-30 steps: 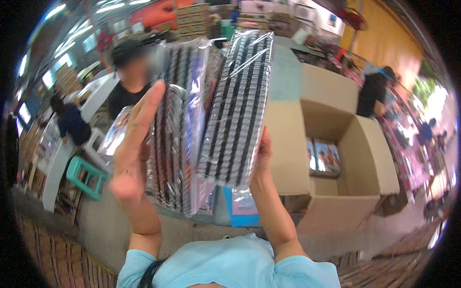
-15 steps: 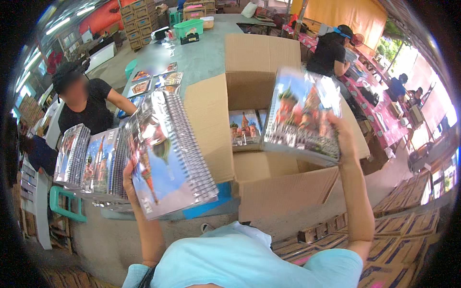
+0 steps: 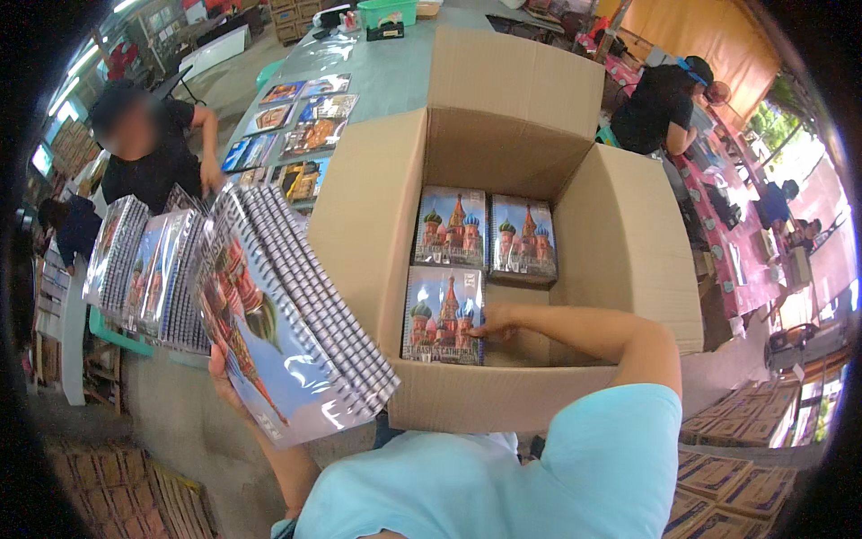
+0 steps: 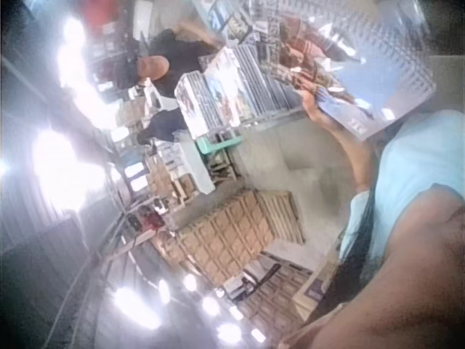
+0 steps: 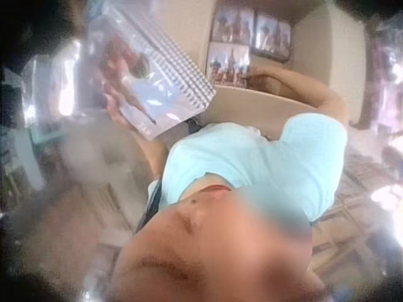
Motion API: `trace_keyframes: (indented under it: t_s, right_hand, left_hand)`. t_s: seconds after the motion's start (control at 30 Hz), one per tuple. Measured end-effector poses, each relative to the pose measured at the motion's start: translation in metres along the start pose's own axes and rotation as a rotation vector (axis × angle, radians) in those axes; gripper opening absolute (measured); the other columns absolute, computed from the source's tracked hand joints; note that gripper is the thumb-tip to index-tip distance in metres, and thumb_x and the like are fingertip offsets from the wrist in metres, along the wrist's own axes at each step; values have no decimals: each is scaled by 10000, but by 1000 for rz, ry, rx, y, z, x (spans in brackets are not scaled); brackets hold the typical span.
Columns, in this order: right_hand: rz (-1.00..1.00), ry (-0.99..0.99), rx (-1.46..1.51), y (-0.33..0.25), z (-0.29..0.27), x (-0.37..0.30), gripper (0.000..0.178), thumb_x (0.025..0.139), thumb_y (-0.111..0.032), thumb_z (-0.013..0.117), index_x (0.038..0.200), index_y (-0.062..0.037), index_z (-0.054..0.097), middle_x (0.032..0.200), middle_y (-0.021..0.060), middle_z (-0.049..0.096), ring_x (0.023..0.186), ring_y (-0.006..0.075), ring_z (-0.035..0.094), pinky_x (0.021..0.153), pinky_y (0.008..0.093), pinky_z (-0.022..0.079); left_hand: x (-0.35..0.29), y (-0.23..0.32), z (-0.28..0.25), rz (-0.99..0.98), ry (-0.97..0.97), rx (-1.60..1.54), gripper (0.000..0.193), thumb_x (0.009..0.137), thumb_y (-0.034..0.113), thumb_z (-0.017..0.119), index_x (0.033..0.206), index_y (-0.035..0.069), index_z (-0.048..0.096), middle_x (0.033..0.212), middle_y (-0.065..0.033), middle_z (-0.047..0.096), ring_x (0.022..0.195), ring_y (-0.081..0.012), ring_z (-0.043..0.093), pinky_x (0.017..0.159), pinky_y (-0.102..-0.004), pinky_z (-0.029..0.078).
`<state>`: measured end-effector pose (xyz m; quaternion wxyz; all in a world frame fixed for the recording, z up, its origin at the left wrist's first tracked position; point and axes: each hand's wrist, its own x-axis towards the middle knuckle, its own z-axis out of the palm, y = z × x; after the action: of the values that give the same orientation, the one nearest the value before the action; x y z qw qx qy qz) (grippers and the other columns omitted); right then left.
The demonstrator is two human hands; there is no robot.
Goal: The person writes in a notebook, then gathers stacks of spiral notebooks from a table and places them into a cardboard box. The person then closes the box and applies tape with a tape dispenser.
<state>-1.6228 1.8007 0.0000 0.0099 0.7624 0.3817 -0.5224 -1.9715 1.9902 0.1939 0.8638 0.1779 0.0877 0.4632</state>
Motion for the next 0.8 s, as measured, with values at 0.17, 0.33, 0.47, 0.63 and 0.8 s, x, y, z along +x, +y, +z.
trace_keyframes:
  t_s: [0.17,0.33,0.47,0.63,0.8]
  right_hand:
    - [-779,198,583,-124,-81,-153,739,858,-506,590,1413,-77,357,1362,154,425,1025,285,572,846,391,488]
    - [-920,1127,224,-182,-82,-246,828,784,-172,686,1474,-87,236,1450,159,344,1249,262,448,1057,344,320]
    - [-498,1303,59,-118,-91,-261,851,752,-208,729,1462,-104,273,1417,218,396,1317,272,386,1057,376,324]
    - [-36,1129,-60,-31,-59,-220,734,771,-211,715,1416,-136,373,1246,230,517,1208,329,483,1009,376,385]
    - [112,1043,-276,-18,-57,-215,561,773,-268,711,1282,-122,525,1124,209,553,1089,362,533,944,417,437]
  left_hand:
    - [16,-13,-6,9,-68,361,581,793,256,637,1268,-4,428,1035,-110,591,854,-205,625,724,-312,543]
    - [54,-82,58,186,-498,1030,902,890,322,611,1495,113,-24,1482,-178,162,1290,-289,351,1006,-465,371]
    - [46,-46,62,277,-494,1202,884,866,514,571,1493,110,95,1504,-164,135,1270,-358,372,980,-503,381]
    - [50,-16,36,363,-393,1103,830,873,528,543,1467,63,197,1513,-157,171,1258,-366,399,960,-494,404]
    - [40,28,20,542,-216,1160,762,903,478,511,1429,-11,253,1480,-191,268,1235,-359,448,935,-452,451]
